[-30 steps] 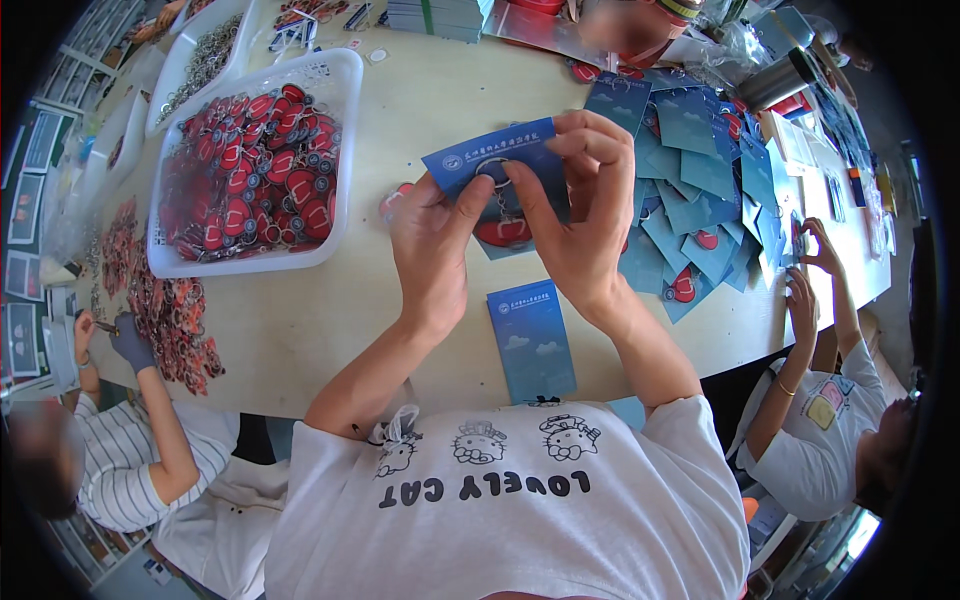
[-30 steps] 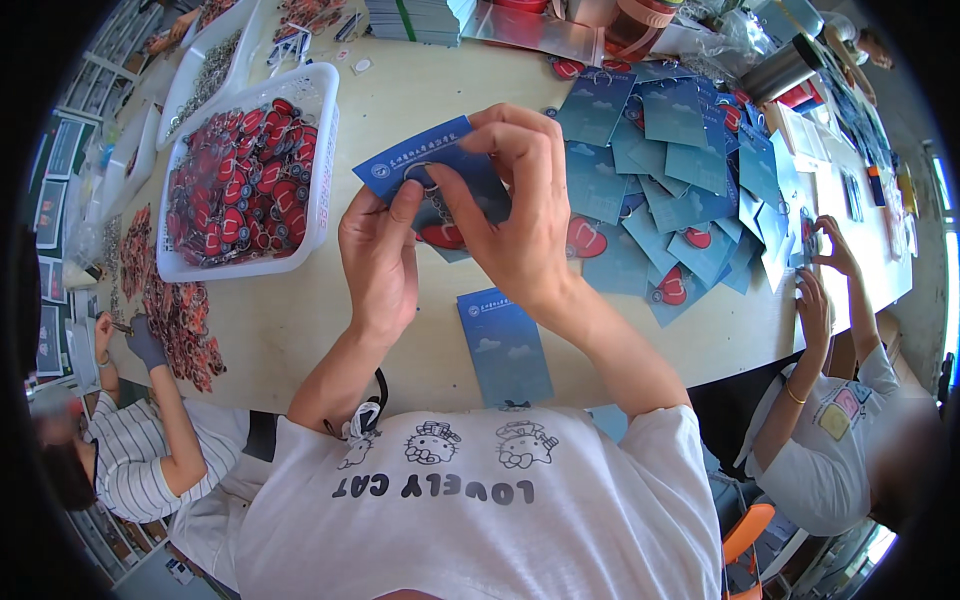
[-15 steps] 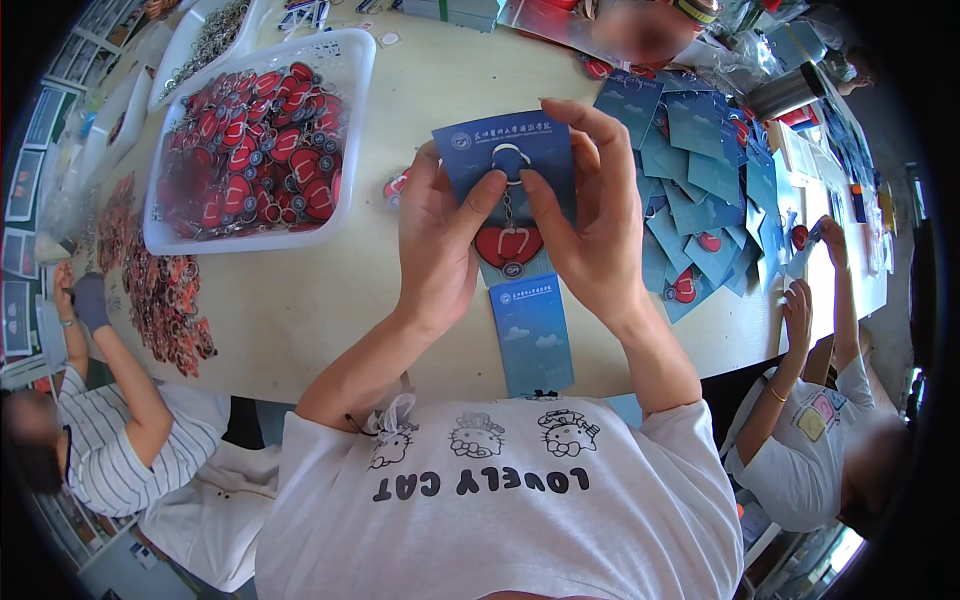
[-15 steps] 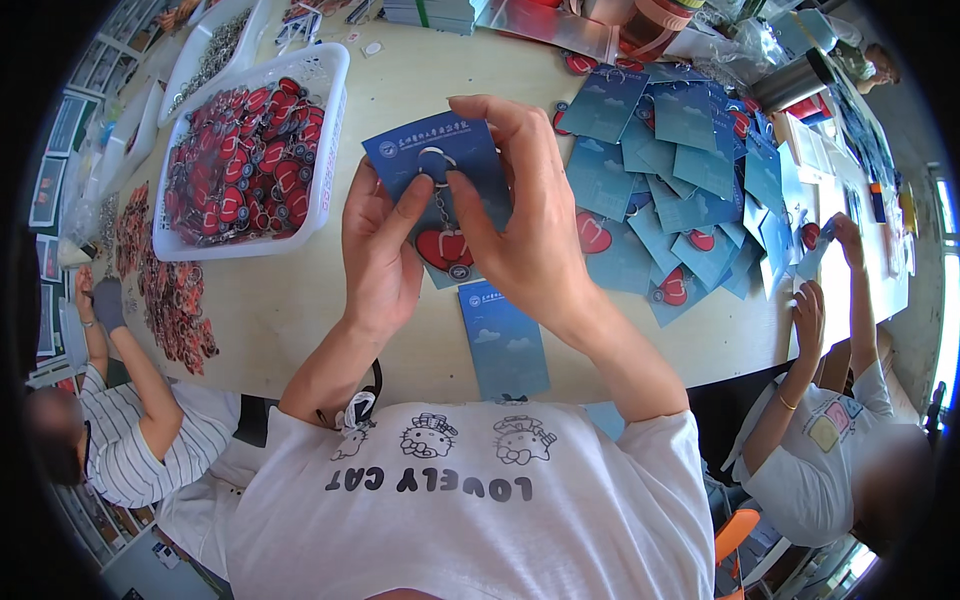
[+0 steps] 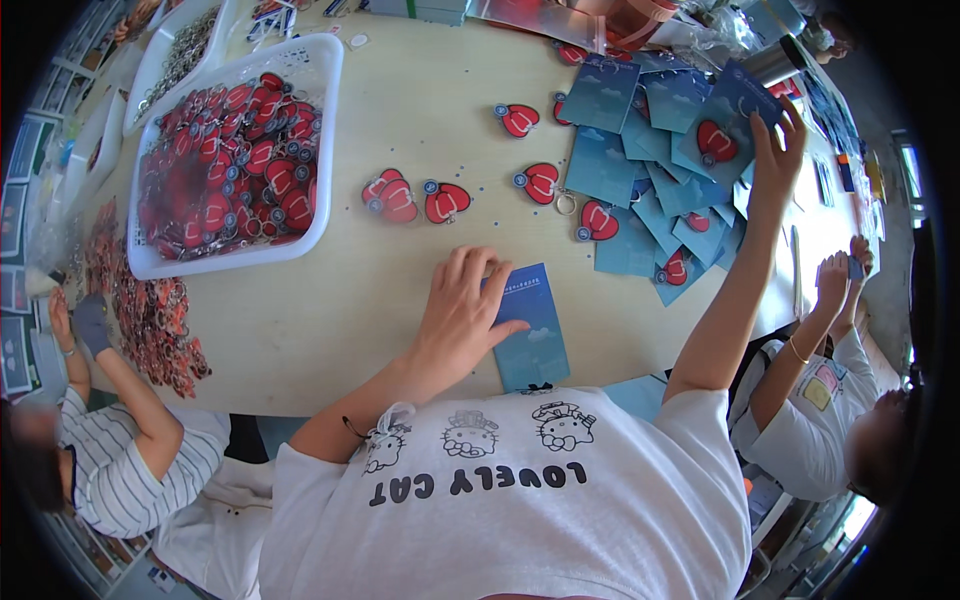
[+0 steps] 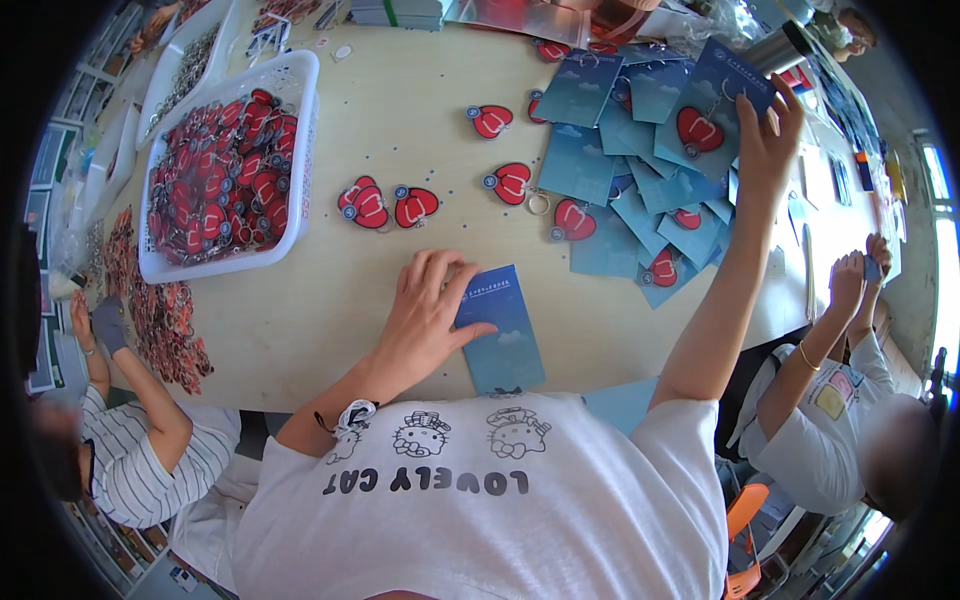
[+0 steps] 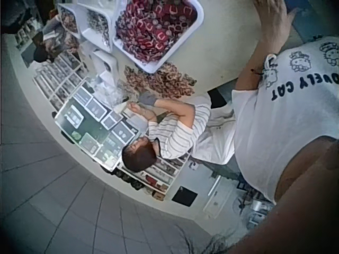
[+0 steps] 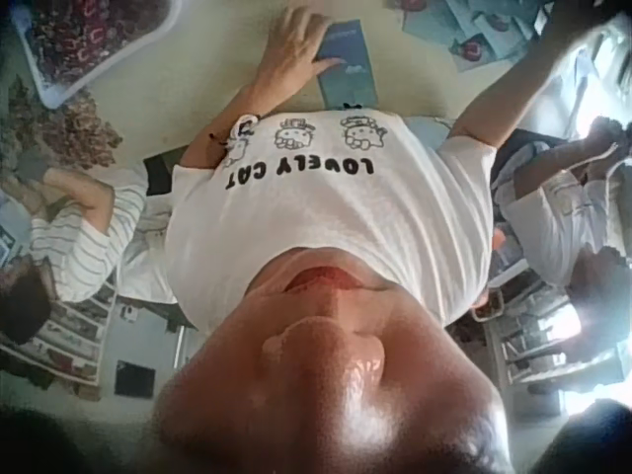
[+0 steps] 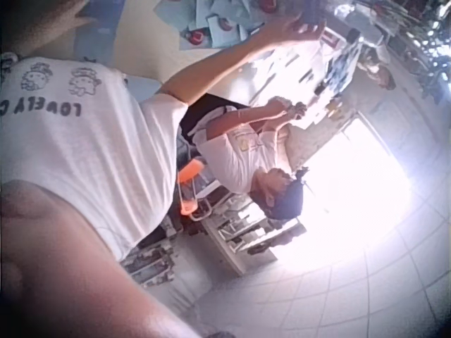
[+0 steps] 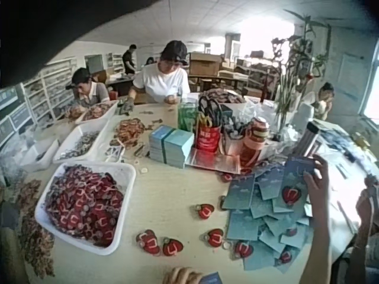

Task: The person assembles heart-shaped keychains by attaching them to blue cardboard tags. They pick up a keychain and a tag, thread the keyring through the tag's hole, and place the finished item on the table. This process is repeated continuously throughout the video.

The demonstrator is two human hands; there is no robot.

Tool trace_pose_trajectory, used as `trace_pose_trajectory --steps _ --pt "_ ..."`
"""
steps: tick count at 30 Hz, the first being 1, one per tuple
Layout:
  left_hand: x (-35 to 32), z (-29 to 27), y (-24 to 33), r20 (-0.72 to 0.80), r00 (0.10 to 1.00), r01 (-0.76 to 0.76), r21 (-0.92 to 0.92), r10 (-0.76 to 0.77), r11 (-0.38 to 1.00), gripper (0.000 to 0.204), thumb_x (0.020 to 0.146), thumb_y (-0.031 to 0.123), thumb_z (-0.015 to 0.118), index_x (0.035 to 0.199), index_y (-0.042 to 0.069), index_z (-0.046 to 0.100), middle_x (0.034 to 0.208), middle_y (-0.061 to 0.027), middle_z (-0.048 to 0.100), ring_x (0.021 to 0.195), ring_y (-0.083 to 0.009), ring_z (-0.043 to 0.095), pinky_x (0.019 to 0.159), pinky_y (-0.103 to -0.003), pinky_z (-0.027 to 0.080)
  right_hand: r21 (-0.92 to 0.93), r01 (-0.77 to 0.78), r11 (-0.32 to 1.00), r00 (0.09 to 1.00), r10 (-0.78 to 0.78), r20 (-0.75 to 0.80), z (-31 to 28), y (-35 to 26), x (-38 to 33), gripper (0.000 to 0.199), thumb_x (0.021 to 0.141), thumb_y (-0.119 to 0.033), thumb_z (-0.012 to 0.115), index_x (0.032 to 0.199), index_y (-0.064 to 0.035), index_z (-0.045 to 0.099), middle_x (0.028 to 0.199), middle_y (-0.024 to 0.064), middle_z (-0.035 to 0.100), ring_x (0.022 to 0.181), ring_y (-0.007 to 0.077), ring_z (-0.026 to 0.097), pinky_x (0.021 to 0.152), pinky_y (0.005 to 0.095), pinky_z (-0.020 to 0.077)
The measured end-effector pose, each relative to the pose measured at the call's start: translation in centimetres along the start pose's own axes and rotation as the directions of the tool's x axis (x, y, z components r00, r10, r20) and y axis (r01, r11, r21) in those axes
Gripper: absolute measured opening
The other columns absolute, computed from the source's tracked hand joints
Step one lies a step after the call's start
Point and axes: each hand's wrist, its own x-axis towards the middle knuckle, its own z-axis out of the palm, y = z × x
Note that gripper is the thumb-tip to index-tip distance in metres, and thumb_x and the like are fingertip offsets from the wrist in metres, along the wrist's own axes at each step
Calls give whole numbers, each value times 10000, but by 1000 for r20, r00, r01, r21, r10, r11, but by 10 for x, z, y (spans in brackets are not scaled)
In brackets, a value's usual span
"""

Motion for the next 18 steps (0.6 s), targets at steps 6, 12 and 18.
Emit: trace_pose_trajectory --steps 6,12,18 --pt "-5 14 -6 15 994 106 -245 -106 964 501 651 163 818 1017 38 500 1083 -126 474 1061 -300 429 871 -414 367 -603 410 684 882 -465 72 43 -14 -46 390 758 -162 757 1114 -97 611 1219 126 536 1146 339 488 940 491 403" --pt "-12 6 -7 243 899 419 -717 -364 557 276 743 43 770 924 16 562 1055 -104 571 807 -134 575 657 -245 469 -253 523 814 684 -223 695 68 -40 -138 198 713 -153 756 866 -104 638 1009 30 537 1023 209 519 868 373 375" --pt "-5 -1 -14 -216 924 129 -599 -314 791 162 798 34 738 923 21 635 855 7 608 779 -30 552 659 -200 461 -181 644 744 589 -330 738 79 -26 -146 187 759 -92 702 877 -57 561 1015 69 529 970 221 516 846 335 387"
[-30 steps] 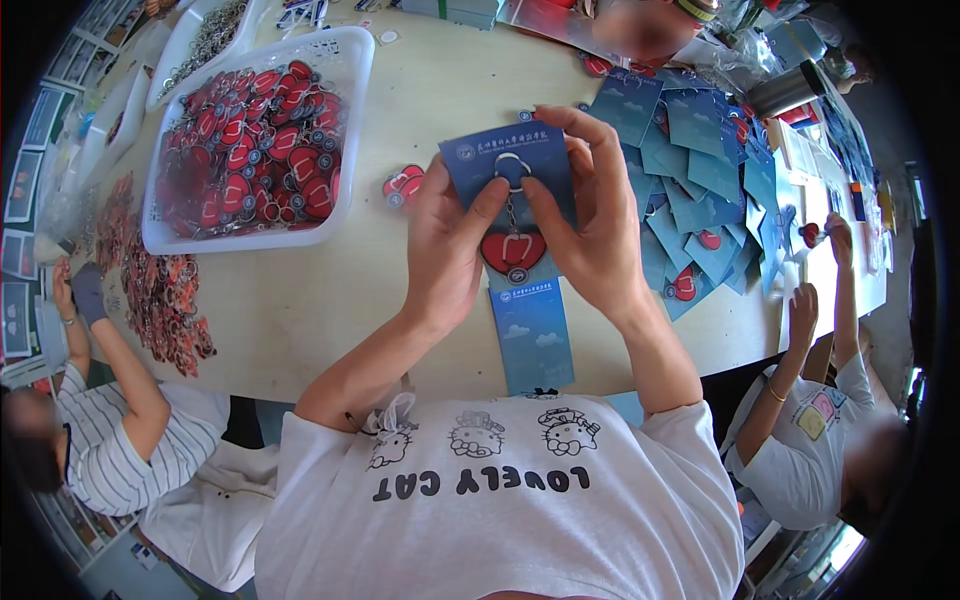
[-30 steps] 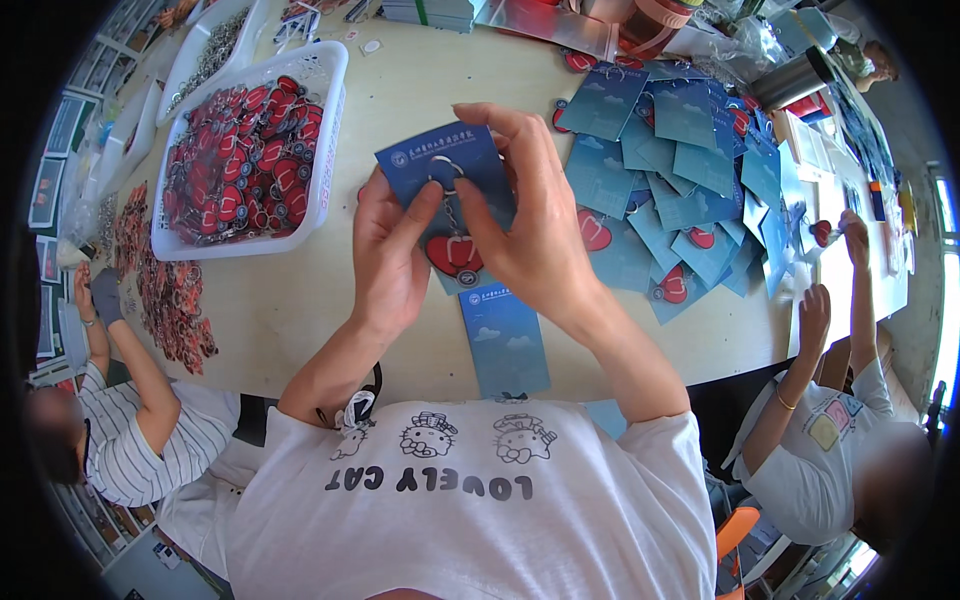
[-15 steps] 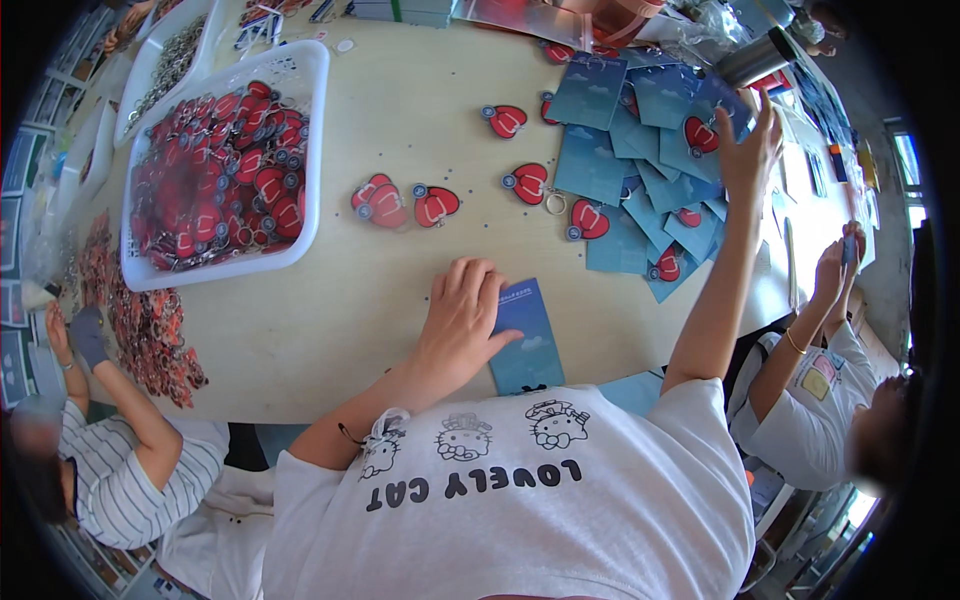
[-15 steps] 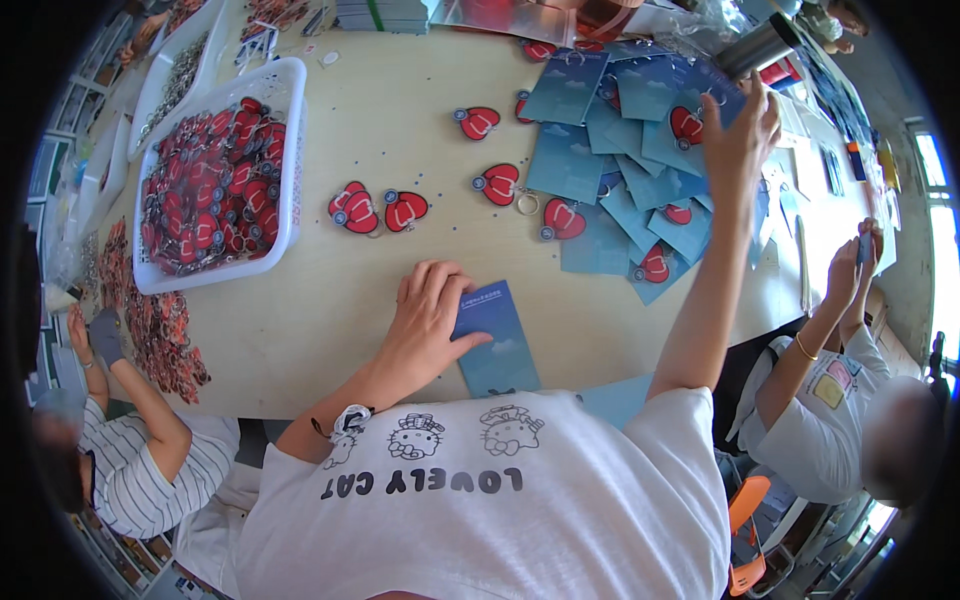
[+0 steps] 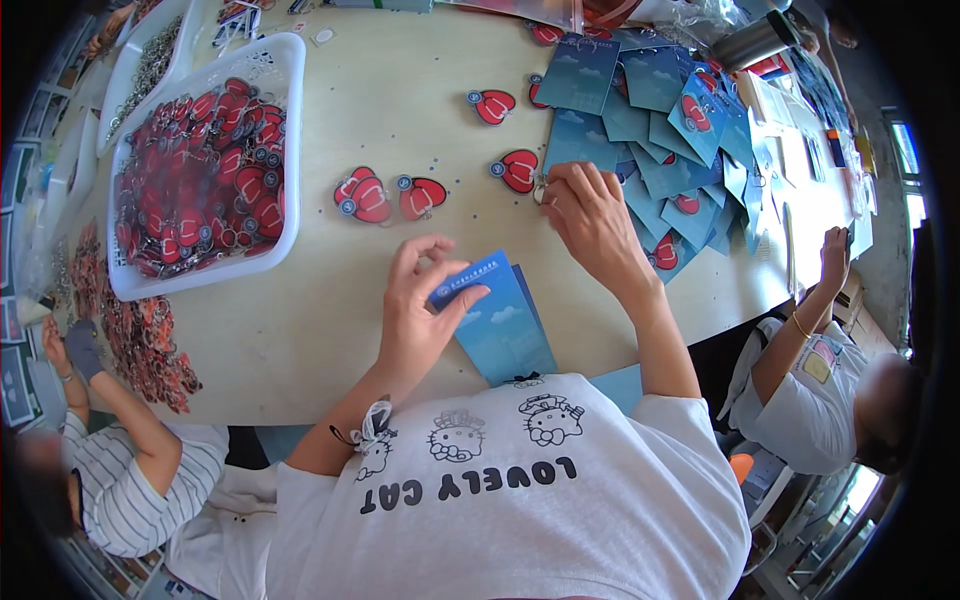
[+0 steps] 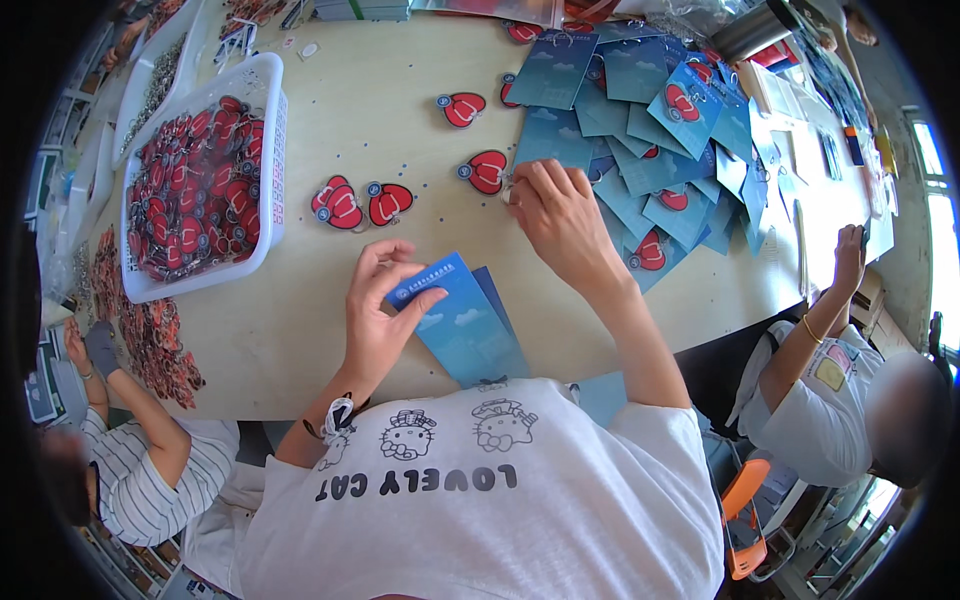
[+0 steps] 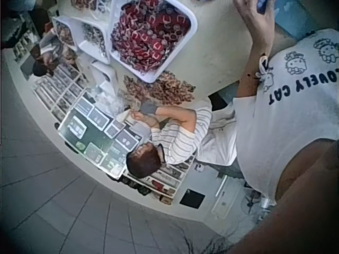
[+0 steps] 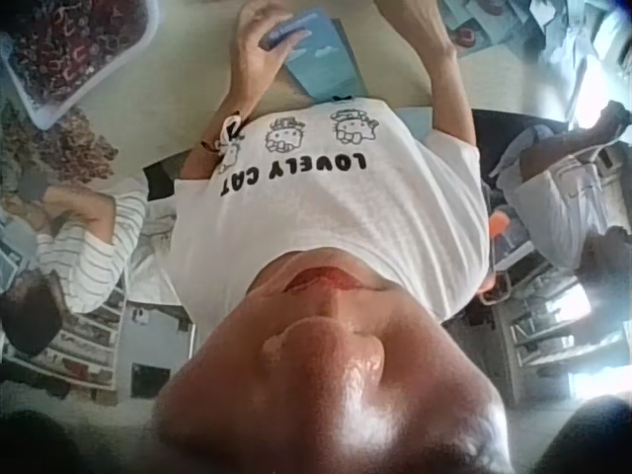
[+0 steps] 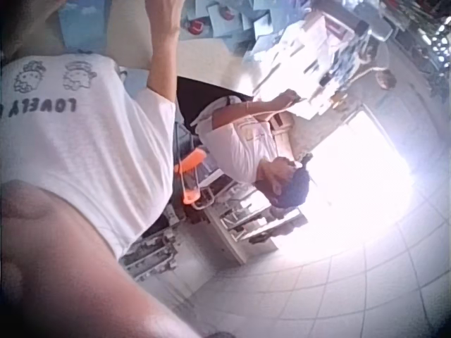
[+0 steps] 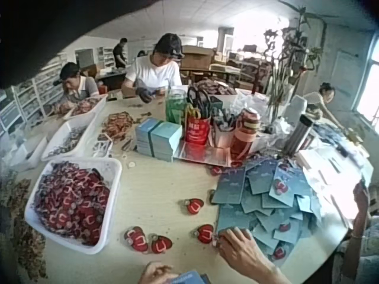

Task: The person assembles heart-shaped keychains by attaching them to blue cardboard tags. They pick up a keychain and a tag, thread the keyring through the tag's hole, and place the finished item on the table. This process is repeated continuously throughout the video.

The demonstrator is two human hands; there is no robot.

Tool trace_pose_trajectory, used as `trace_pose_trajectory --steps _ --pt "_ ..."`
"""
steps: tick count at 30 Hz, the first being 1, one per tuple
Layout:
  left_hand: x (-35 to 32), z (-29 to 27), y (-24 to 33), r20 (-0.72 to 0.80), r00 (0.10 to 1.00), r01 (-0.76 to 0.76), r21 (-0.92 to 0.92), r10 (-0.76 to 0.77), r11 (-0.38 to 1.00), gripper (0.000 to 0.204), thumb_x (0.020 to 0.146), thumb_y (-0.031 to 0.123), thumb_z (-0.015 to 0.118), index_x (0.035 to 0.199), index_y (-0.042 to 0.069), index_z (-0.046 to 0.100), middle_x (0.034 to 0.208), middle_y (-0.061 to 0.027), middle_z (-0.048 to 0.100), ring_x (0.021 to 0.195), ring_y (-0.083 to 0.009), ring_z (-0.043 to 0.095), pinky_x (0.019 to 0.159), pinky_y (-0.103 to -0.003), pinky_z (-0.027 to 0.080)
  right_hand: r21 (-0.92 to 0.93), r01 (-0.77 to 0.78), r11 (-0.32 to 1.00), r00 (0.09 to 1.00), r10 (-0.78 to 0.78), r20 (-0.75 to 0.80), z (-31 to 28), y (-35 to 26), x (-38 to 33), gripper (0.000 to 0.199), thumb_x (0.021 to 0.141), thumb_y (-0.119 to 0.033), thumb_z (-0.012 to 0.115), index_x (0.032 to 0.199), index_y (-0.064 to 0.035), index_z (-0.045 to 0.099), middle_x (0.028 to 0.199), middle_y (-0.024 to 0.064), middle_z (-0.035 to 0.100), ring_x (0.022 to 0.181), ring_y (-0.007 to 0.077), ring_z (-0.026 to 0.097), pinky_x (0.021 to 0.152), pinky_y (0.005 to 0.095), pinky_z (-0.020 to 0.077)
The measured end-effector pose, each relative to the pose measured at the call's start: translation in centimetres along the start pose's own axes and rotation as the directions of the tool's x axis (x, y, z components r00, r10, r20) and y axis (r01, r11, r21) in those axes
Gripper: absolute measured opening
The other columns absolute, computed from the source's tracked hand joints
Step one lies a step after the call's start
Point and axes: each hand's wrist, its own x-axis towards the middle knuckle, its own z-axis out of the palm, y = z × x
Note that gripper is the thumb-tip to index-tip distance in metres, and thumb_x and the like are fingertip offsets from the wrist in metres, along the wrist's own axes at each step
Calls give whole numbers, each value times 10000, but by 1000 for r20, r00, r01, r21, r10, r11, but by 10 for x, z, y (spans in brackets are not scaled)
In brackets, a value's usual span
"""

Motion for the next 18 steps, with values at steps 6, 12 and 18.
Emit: trace_pose_trajectory --steps 6,12,18 --pt "25 -33 11 -163 975 125 -140 -148 982 152 805 12 726 869 15 588 774 27 567 705 -22 509 627 -175 425 281 22 960 986 25 -164 -25 -13 13 248 699 10 688 891 -54 545 1001 84 525 913 245 525 804 347 400" --pt "59 -37 23 -178 984 -47 -85 31 995 140 803 16 730 839 6 595 745 37 551 670 -12 469 577 -175 371 526 177 832 981 -104 -166 -39 -44 34 226 654 7 699 823 -65 568 1071 90 502 967 275 505 837 373 415" --pt "63 -19 29 81 977 196 -695 -195 692 190 831 98 728 972 -5 653 861 -28 654 777 -58 593 707 -194 465 520 94 849 957 67 -283 -28 -55 44 202 680 2 707 828 -39 576 1134 137 456 969 268 533 841 377 463"
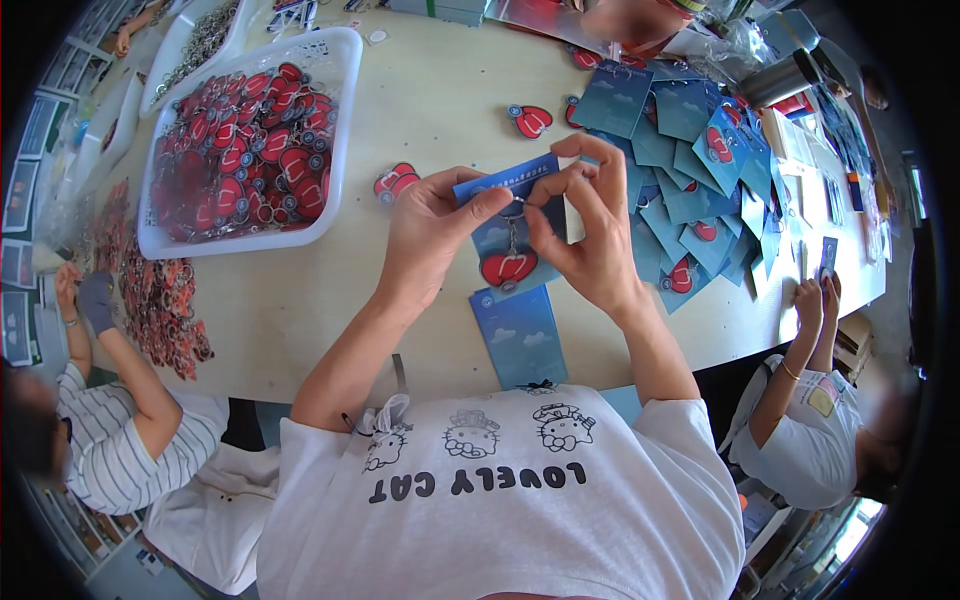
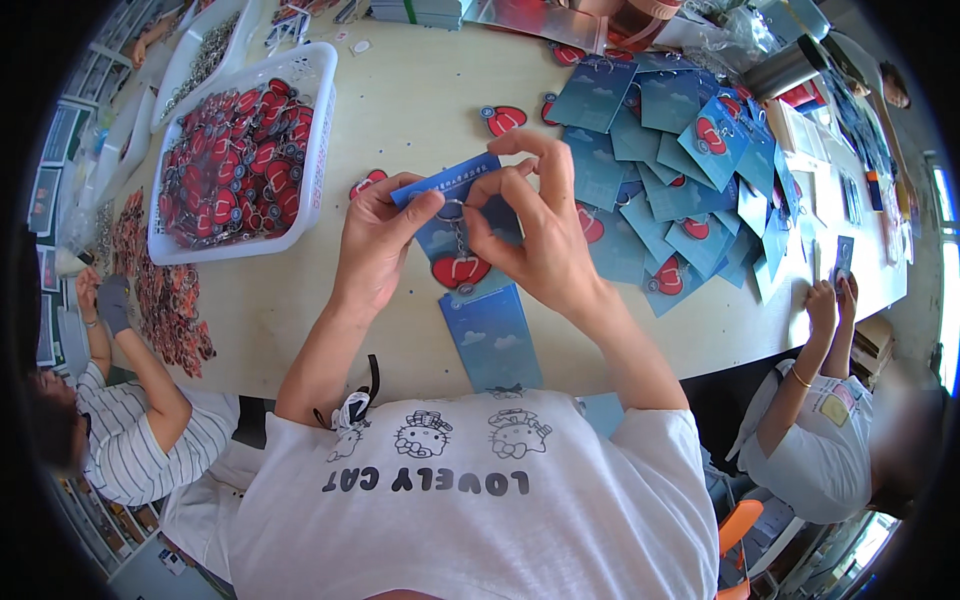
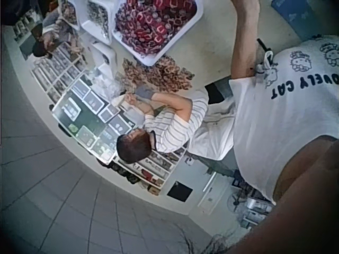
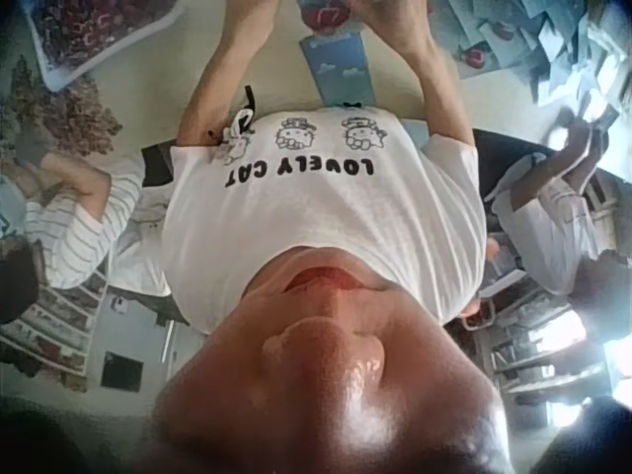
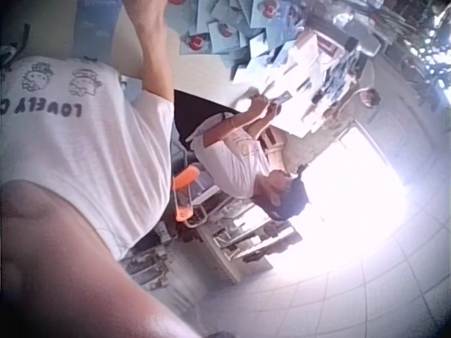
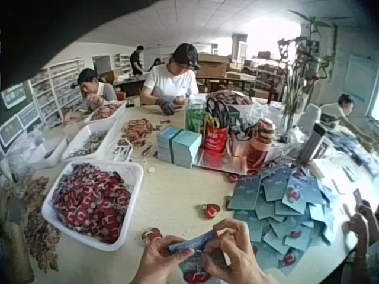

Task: The person assembles heart-shaped keychains by attaching them to blue cardboard tags. They pick up a keychain and a tag, thread the keyring through the tag's hole, and place the finished item on the table. This process is repeated continuously throughout the video.

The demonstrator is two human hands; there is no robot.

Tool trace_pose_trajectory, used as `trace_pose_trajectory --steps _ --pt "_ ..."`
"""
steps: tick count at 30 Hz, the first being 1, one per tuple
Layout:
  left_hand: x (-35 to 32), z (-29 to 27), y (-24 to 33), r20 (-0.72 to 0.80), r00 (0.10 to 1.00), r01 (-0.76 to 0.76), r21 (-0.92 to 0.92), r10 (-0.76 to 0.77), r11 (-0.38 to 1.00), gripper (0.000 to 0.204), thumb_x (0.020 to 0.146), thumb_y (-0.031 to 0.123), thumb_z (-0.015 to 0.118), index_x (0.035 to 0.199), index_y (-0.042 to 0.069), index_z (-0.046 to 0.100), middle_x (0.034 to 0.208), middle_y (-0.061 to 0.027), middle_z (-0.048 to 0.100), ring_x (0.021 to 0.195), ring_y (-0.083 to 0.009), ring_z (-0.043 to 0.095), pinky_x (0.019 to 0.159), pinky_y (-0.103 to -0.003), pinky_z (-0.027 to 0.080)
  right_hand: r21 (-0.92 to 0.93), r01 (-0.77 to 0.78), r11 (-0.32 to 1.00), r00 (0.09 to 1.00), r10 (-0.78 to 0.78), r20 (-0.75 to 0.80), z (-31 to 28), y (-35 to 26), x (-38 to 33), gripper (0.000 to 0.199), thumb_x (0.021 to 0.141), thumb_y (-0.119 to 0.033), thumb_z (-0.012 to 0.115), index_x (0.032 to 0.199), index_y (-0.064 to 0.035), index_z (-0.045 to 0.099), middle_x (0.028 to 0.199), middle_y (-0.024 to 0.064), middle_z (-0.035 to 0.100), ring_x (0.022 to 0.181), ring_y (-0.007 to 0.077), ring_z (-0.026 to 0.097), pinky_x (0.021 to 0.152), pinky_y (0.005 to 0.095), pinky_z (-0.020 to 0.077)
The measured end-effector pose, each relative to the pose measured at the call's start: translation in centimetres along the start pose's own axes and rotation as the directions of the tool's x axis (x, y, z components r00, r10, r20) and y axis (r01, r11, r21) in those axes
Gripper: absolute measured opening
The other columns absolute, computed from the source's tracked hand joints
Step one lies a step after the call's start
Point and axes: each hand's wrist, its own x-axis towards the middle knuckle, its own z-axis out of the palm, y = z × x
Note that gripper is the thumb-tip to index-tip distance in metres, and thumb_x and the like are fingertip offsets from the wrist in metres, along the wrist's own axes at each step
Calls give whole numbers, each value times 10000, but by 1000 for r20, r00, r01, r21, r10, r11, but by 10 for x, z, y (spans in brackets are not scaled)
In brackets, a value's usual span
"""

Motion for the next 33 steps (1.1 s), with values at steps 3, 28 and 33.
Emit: trace_pose_trajectory --steps 3,28,33 --pt "-5 6 -1 43 999 2 -44 0 999 233 841 81 710 1044 -8 636 933 -43 659 845 -77 605 764 -213 474 -1 -55 998 992 55 -112 2 -3 1 191 686 19 712 821 -21 582 1138 135 454 925 238 585 757 337 507" --pt "-21 33 -21 -168 921 -348 55 352 936 273 916 -1 543 1174 -5 456 1064 -55 543 976 -84 525 877 -243 433 698 -250 671 929 369 -22 12 -15 -1 532 762 122 627 1213 -11 377 1191 100 448 1075 177 527 931 303 445" --pt "-17 33 -20 -125 949 -286 37 289 957 344 886 -36 548 1208 -6 428 1115 -78 510 1032 -100 506 927 -273 420 677 -287 678 932 360 35 13 -10 -3 600 730 155 575 1270 -11 372 1214 104 440 1081 167 514 945 299 424"
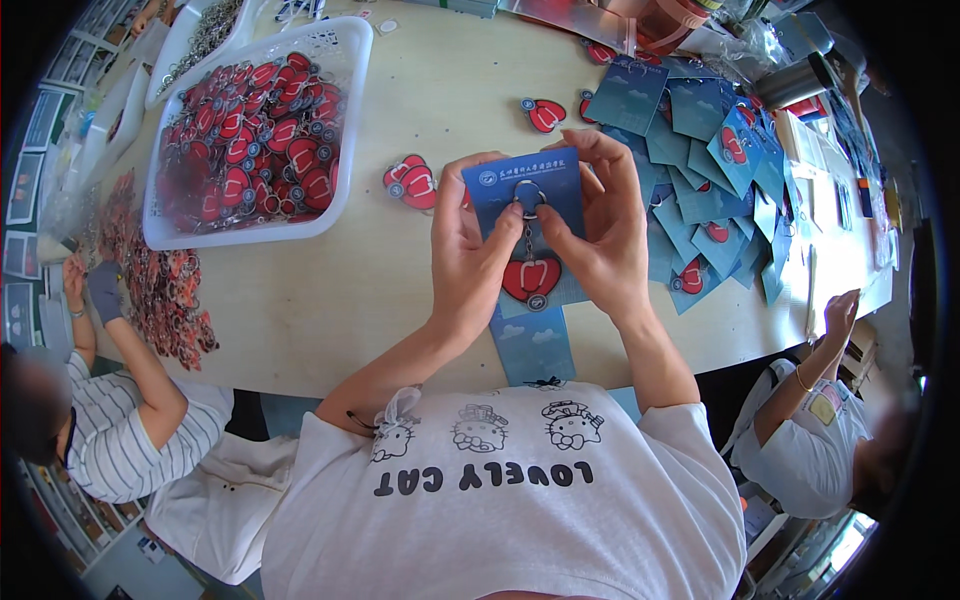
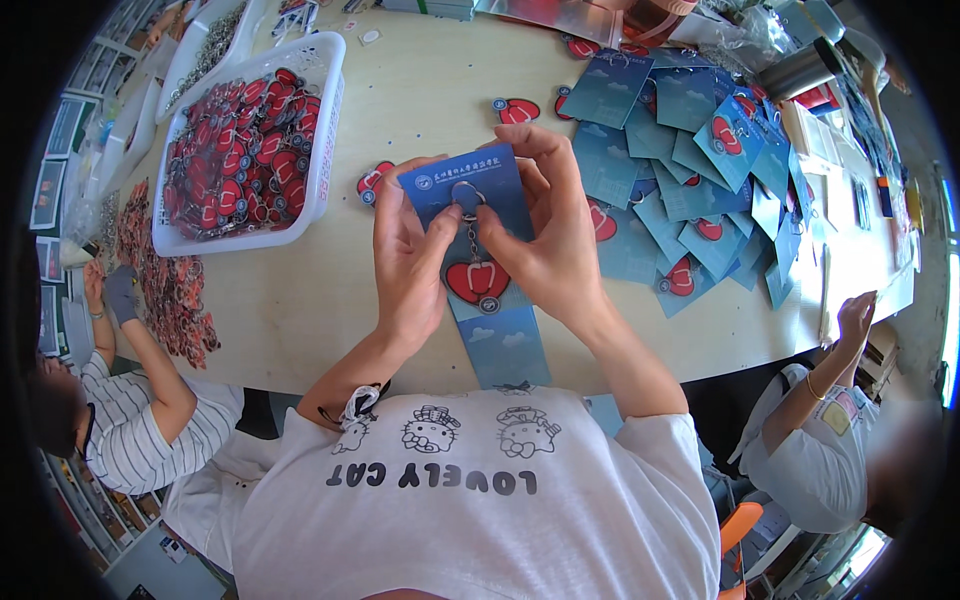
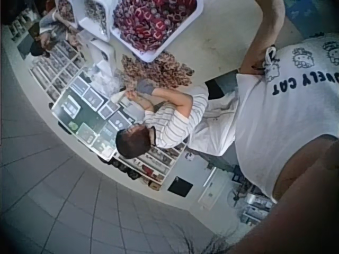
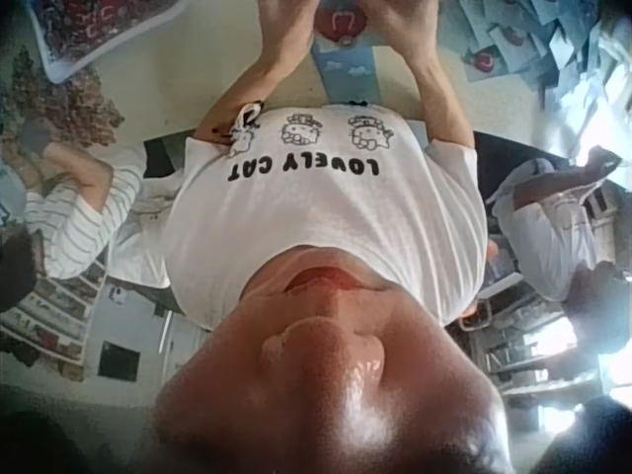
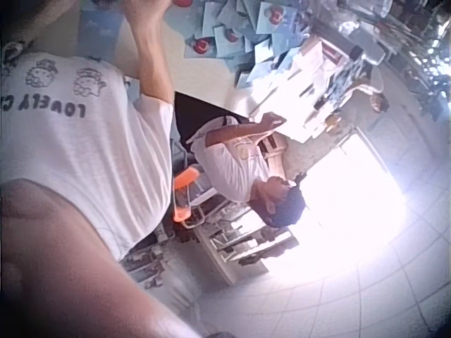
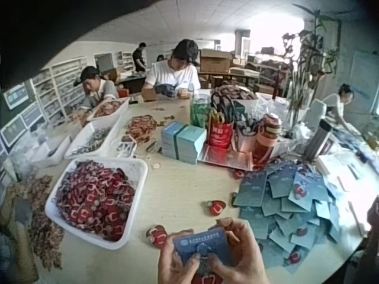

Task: The person assembles heart-shaped keychains by attaching them to blue cardboard tags. They pick up a keychain and a tag, thread the keyring through the tag's hole, and place the finished item on the table. This process is repeated continuously throughout the video.

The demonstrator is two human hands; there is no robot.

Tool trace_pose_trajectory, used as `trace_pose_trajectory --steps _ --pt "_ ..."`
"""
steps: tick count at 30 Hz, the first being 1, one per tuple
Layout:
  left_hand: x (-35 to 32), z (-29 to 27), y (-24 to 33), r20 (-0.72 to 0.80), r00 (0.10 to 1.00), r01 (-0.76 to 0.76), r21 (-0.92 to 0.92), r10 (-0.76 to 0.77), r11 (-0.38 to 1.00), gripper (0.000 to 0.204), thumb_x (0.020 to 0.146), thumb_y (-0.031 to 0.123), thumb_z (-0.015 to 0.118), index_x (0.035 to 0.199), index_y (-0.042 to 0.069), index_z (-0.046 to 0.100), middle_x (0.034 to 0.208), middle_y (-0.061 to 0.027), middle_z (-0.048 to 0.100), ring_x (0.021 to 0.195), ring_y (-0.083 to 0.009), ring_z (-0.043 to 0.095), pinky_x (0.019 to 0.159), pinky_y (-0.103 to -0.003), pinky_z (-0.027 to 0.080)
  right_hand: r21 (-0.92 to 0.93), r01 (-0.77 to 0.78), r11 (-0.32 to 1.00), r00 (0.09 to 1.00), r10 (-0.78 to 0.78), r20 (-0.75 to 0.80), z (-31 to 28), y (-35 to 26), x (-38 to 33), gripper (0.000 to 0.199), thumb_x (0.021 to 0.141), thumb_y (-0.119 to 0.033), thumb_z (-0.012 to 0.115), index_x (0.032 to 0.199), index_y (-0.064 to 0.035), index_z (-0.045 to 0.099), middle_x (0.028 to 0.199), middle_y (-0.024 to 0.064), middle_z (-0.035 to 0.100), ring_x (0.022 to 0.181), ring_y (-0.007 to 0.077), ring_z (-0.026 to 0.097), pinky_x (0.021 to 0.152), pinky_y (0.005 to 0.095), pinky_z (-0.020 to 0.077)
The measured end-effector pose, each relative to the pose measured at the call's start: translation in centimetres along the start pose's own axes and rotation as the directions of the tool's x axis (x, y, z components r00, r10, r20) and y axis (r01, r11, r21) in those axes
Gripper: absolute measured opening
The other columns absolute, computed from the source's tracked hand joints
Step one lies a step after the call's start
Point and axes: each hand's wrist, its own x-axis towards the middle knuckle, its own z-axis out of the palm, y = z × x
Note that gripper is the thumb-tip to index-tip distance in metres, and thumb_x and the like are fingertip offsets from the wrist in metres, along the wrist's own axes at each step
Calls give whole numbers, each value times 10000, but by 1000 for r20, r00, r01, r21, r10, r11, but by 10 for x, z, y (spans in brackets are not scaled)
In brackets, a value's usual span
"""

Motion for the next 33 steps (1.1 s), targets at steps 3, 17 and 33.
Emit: trace_pose_trajectory --steps 3,17,33 --pt "-1 -3 -4 16 993 115 -74 -114 991 399 876 -15 584 1239 0 419 1117 -85 512 1041 -121 513 941 -285 419 27 -98 995 995 97 30 -5 -2 -1 635 716 154 561 1304 -14 391 1203 99 456 1073 157 516 919 289 445" --pt "-47 -40 -7 524 810 -449 843 -265 295 582 702 301 787 1138 20 524 1076 -127 495 1052 -300 453 895 -423 406 -725 -161 669 829 -307 -467 -250 -36 73 598 787 -115 712 1305 25 449 1196 213 550 1089 291 559 960 379 438" --pt "-49 -36 -4 317 908 61 547 -275 835 196 770 39 744 957 55 688 1051 -71 581 827 -129 576 733 -262 502 -858 480 184 871 -219 440 -67 57 79 371 833 -226 672 1172 -112 572 1062 86 623 1004 242 587 943 388 403"
